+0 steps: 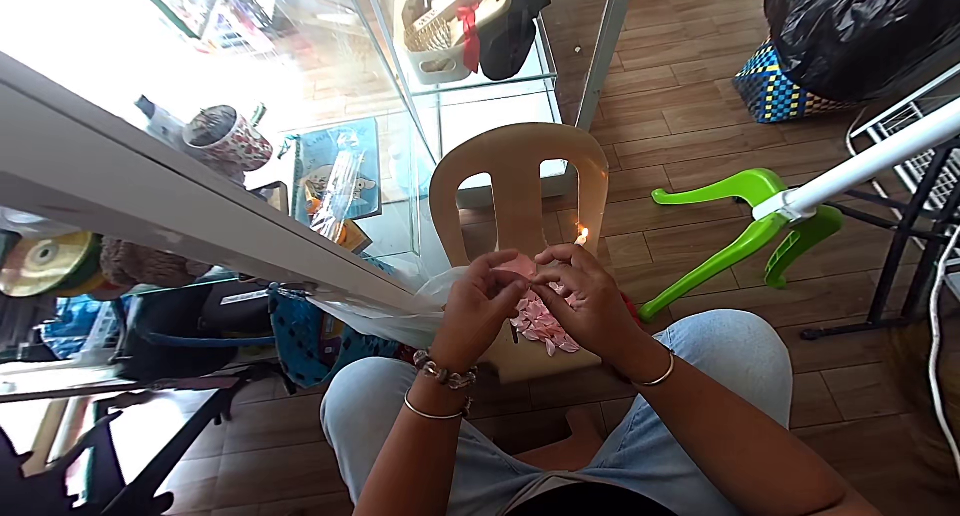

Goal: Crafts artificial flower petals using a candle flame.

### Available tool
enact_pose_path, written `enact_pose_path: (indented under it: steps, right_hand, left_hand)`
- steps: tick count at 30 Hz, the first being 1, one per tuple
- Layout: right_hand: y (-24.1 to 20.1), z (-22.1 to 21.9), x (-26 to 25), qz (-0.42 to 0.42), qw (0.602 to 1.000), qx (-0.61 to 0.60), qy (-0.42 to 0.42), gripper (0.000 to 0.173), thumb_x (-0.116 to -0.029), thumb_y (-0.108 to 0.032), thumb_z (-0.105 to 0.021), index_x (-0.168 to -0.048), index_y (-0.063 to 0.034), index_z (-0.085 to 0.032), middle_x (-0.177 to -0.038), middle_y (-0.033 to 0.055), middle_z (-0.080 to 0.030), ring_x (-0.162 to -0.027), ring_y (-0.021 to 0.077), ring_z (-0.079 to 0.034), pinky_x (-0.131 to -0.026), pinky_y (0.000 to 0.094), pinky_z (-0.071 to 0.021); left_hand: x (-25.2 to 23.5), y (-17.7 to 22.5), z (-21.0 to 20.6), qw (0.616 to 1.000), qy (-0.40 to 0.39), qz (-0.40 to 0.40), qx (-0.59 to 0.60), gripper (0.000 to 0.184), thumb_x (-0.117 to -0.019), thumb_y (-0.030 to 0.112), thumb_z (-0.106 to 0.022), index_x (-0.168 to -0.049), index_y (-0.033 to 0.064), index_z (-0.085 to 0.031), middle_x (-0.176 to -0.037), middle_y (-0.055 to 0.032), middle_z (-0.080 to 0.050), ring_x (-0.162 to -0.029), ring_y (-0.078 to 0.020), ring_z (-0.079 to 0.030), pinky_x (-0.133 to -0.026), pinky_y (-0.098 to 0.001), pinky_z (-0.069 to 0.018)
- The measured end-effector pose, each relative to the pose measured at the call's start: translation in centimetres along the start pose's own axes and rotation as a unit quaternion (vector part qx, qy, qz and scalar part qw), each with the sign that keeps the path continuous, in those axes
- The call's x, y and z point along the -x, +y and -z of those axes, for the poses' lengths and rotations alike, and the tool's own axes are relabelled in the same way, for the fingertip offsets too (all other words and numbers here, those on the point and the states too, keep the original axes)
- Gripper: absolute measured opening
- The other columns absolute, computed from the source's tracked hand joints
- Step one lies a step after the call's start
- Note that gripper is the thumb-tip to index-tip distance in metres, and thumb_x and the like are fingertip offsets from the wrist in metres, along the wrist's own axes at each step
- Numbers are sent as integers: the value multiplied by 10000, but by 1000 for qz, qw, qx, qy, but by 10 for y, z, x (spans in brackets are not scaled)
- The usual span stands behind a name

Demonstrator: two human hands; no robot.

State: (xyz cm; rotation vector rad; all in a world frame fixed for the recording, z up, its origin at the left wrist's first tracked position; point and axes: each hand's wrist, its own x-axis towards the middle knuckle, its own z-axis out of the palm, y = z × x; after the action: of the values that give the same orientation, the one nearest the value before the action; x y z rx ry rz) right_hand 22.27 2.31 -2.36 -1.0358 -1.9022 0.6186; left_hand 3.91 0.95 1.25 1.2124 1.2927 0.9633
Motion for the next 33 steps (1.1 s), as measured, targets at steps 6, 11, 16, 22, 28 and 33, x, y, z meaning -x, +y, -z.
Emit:
enact_pose_path:
  steps: [6, 11, 16, 22, 28, 33]
  right_hand:
    - [-7, 8, -6, -167, 971, -168, 24, 49, -939, -119, -703, -931, -73, -720, -1210, 43, -621, -948, 56, -631, -755, 202, -560]
    - [-7, 9, -5, -184, 965, -186, 16, 42, -931, -117, -717, -923, -76, -718, -1188, 44, -620, -936, 73, -631, -749, 218, -563]
    - [-8, 12, -5, -165, 971, -173, 6, 59, -925, -120, -730, -950, -67, -721, -1229, 62, -615, -926, 70, -634, -700, 201, -555]
    - [-2, 10, -4, -10, 999, -40, 25, 162, -964, -186, -697, -1076, -96, -770, -1328, 98, -579, -971, 94, -621, -800, 248, -558]
    - [1, 11, -5, 13, 999, -19, 36, 151, -955, -208, -713, -1030, -89, -768, -1317, 114, -585, -1008, 107, -624, -811, 243, -562]
    - [2, 6, -3, 59, 995, 30, 70, 149, -950, -201, -702, -992, -72, -765, -1247, 133, -601, -1026, 152, -607, -832, 271, -547]
  left_hand:
    - [-3, -4, -9, 988, -18, 50, 147, 253, -1043, 17, -507, -1261, 61, -628, -1084, -70, -714, -920, -157, -717, -775, -323, -613]
    - [-2, -9, -22, 987, 8, 39, 158, 85, -988, 6, -623, -1044, 41, -676, -949, -61, -732, -846, -130, -718, -730, -283, -608]
    - [-2, -7, -25, 986, 30, 38, 162, 82, -993, 3, -614, -1011, 50, -678, -923, -54, -736, -820, -122, -722, -712, -272, -609]
    - [-2, -6, -23, 982, 19, 51, 182, 111, -1021, 23, -574, -1011, 49, -682, -936, -70, -739, -821, -129, -721, -707, -270, -604]
    - [-1, -6, -22, 981, 22, 49, 187, 95, -1011, 29, -596, -1018, 48, -689, -950, -73, -745, -839, -132, -724, -711, -274, -606]
    - [-1, -5, -22, 977, 21, 52, 207, 114, -1019, 23, -578, -1022, 47, -689, -955, -77, -740, -836, -136, -723, -713, -277, -606]
